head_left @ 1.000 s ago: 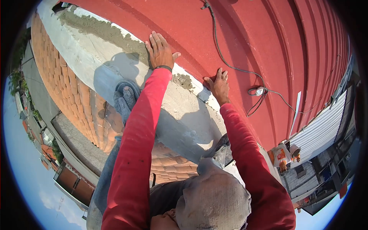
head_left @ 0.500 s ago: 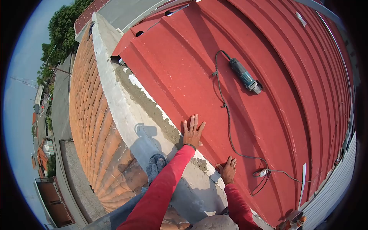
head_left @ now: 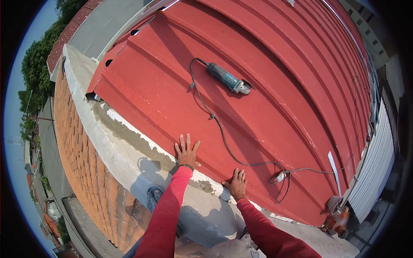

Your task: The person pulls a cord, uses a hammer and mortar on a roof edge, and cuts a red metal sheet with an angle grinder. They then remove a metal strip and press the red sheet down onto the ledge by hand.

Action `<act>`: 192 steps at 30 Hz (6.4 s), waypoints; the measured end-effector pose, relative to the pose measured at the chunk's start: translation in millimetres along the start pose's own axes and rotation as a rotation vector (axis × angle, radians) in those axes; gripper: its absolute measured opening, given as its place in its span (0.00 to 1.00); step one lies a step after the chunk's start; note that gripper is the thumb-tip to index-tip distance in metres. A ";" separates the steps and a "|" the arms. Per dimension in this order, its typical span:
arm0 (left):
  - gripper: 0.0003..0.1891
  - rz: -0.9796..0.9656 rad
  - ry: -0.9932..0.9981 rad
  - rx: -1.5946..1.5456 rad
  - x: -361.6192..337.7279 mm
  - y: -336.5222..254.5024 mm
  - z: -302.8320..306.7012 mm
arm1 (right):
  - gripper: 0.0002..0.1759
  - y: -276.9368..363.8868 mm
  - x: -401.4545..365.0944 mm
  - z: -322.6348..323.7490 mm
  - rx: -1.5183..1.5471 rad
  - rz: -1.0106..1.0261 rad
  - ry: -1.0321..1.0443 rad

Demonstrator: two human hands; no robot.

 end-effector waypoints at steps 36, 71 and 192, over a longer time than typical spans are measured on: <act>0.24 -0.248 -0.394 0.078 23.8 174.0 106.6 | 0.50 42.8 11.5 10.1 0.005 0.189 -0.008; 0.59 1.132 -0.187 -1.259 60.1 212.8 -43.7 | 0.39 10.1 30.0 24.9 0.199 0.258 0.135; 0.16 0.787 -0.667 -1.472 137.6 616.4 193.6 | 0.64 242.2 -25.4 82.3 -0.171 0.265 -0.103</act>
Point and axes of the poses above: each hand's wrist, its own x-axis towards the middle knuckle, its own z-axis out of the back of the hand, y = z × x, the point moved 7 cm from there along x, towards the middle knuckle, and after that the axes turned 2 degrees about z, right-handed, at the moved point
